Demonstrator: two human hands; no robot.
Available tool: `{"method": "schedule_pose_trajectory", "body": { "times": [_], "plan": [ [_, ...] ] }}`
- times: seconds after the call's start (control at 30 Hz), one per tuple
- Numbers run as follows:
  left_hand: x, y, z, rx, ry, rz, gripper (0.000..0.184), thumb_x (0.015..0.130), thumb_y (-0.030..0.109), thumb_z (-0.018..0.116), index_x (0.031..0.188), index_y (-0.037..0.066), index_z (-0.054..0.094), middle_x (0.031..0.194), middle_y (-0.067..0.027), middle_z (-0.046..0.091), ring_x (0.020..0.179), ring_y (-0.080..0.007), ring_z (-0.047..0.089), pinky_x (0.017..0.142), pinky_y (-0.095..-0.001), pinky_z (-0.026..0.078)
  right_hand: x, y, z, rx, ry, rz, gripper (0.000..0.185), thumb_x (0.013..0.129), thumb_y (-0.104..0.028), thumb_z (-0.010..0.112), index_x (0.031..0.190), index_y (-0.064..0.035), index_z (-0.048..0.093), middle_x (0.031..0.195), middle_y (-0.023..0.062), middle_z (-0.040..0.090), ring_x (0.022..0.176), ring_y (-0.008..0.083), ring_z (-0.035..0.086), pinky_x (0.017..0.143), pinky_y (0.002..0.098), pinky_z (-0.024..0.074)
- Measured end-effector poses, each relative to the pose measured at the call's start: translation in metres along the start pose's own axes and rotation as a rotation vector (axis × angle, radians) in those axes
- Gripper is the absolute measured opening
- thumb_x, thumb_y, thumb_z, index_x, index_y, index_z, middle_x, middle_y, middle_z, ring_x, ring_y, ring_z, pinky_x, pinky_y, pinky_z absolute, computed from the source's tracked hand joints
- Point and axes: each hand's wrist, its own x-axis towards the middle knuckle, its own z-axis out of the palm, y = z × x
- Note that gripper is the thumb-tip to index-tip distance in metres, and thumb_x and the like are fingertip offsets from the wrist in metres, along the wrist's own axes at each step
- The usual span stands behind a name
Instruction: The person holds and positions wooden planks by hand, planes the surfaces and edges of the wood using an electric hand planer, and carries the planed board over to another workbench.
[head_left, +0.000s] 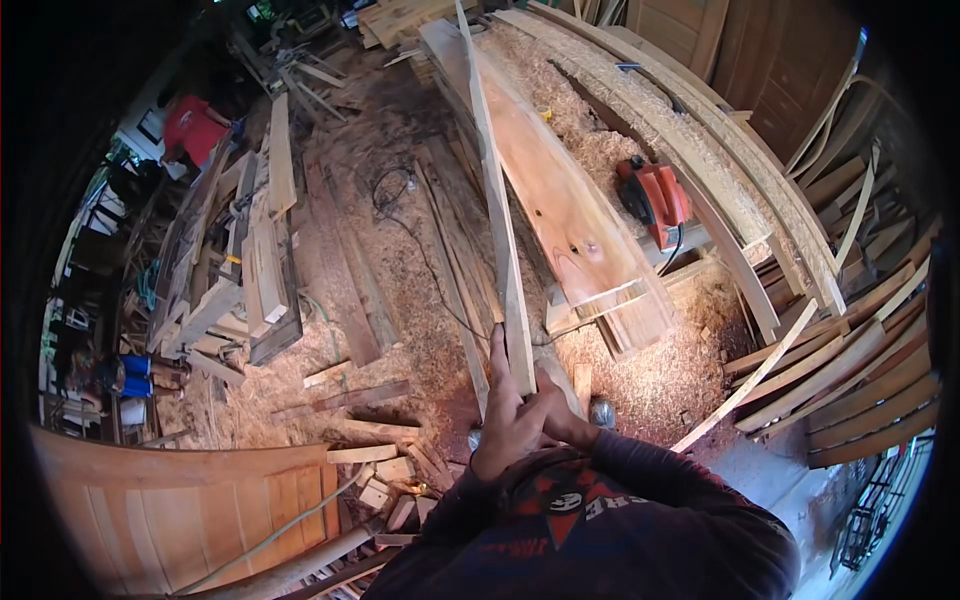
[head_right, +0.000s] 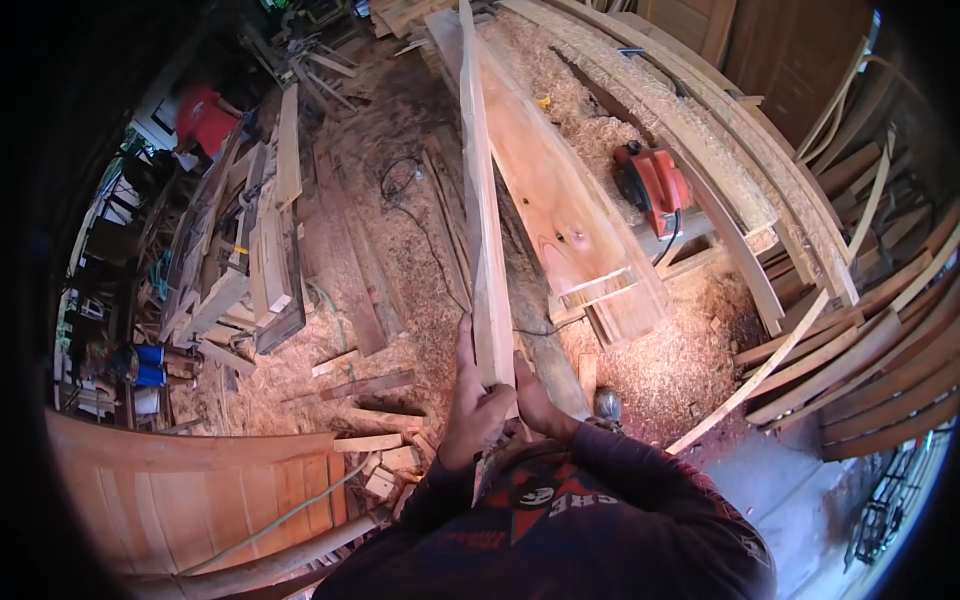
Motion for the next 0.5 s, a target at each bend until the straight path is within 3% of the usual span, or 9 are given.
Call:
{"method": "schedule_pose_trajectory", "body": {
  "times": [0.03, 0.1, 0.13, 0.2, 0.27, 0.4, 0.5],
  "plan": [
    [0.0, 0.0, -0.001, -0.032, -0.005, 0.008, 0.093, 0.087, 0.002, 0.058, 0.16, -0.007, 0.002, 0.159, -0.0258, 0.032, 0.146, -0.0297, 0.037, 0.12, -0.0359, 0.028, 0.006, 0.01, -0.004, 0.051, -0.039, -0.033, 0.051, 0.103, -0.03, 0.042, 0.145, -0.0013, 0.045, 0.127, 0.0159, 0.064, 0.113, 0.0241, 0.063, 0.099, 0.0376, 0.0508],
    [0.0, -0.003, -0.005, -0.065, -0.01, 0.017, 0.095, 0.086, 0.003, 0.058, 0.16, -0.007, 0.0, 0.157, -0.0256, 0.035, 0.143, -0.0287, 0.041, 0.118, -0.035, 0.03, 0.006, 0.015, -0.007, 0.102, -0.078, -0.067, 0.059, 0.094, -0.015, 0.065, 0.146, -0.0025, 0.04, 0.127, 0.0153, 0.063, 0.112, 0.024, 0.063, 0.095, 0.038, 0.0525],
    [-0.001, -0.005, -0.008, -0.024, -0.013, -0.021, 0.095, 0.085, 0.002, 0.058, 0.161, -0.007, 0.001, 0.156, -0.0251, 0.036, 0.141, -0.0279, 0.043, 0.116, -0.0347, 0.034, -0.005, -0.007, 0.0, 0.035, -0.038, -0.042, 0.054, 0.103, -0.033, 0.042, 0.145, -0.0001, 0.045, 0.125, 0.0163, 0.065, 0.11, 0.0235, 0.065, 0.094, 0.0361, 0.0533],
    [-0.002, -0.004, -0.012, 0.019, -0.016, -0.058, 0.095, 0.084, 0.002, 0.057, 0.161, -0.007, 0.001, 0.155, -0.0247, 0.037, 0.138, -0.0271, 0.046, 0.113, -0.0344, 0.037, -0.007, -0.014, 0.003, -0.029, 0.002, -0.017, 0.07, 0.111, -0.052, 0.019, 0.143, 0.0022, 0.051, 0.124, 0.0172, 0.067, 0.107, 0.0231, 0.067, 0.094, 0.0342, 0.0541],
    [-0.003, 0.001, -0.015, -0.017, 0.0, -0.106, 0.096, 0.082, 0.001, 0.055, 0.161, -0.006, 0.002, 0.153, -0.0231, 0.039, 0.133, -0.023, 0.049, 0.106, -0.0317, 0.044, 0.003, 0.004, -0.003, 0.173, -0.003, 0.137, 0.072, 0.111, -0.053, 0.019, 0.142, 0.003, 0.052, 0.121, 0.0172, 0.067, 0.104, 0.0225, 0.068, 0.089, 0.0329, 0.056],
    [-0.005, 0.017, -0.027, -0.07, 0.042, -0.219, 0.098, 0.079, -0.002, 0.054, 0.163, -0.003, 0.002, 0.152, -0.0209, 0.04, 0.129, -0.0184, 0.05, 0.099, -0.0272, 0.047, 0.006, 0.014, -0.005, 0.183, 0.051, 0.143, 0.076, 0.11, -0.057, 0.022, 0.134, 0.0055, 0.059, 0.116, 0.0182, 0.069, 0.101, 0.0224, 0.069, 0.088, 0.0337, 0.056],
    [-0.008, 0.013, -0.045, -0.152, 0.094, -0.26, 0.101, 0.073, -0.007, 0.055, 0.163, -0.001, 0.011, 0.152, -0.0138, 0.046, 0.12, -0.0178, 0.058, 0.096, -0.0242, 0.047, -0.001, 0.006, -0.014, 0.038, 0.091, 0.332, 0.08, 0.108, -0.061, 0.029, 0.125, 0.0084, 0.065, 0.11, 0.0192, 0.071, 0.099, 0.0223, 0.069, 0.086, 0.0339, 0.0553]
  ]
}}
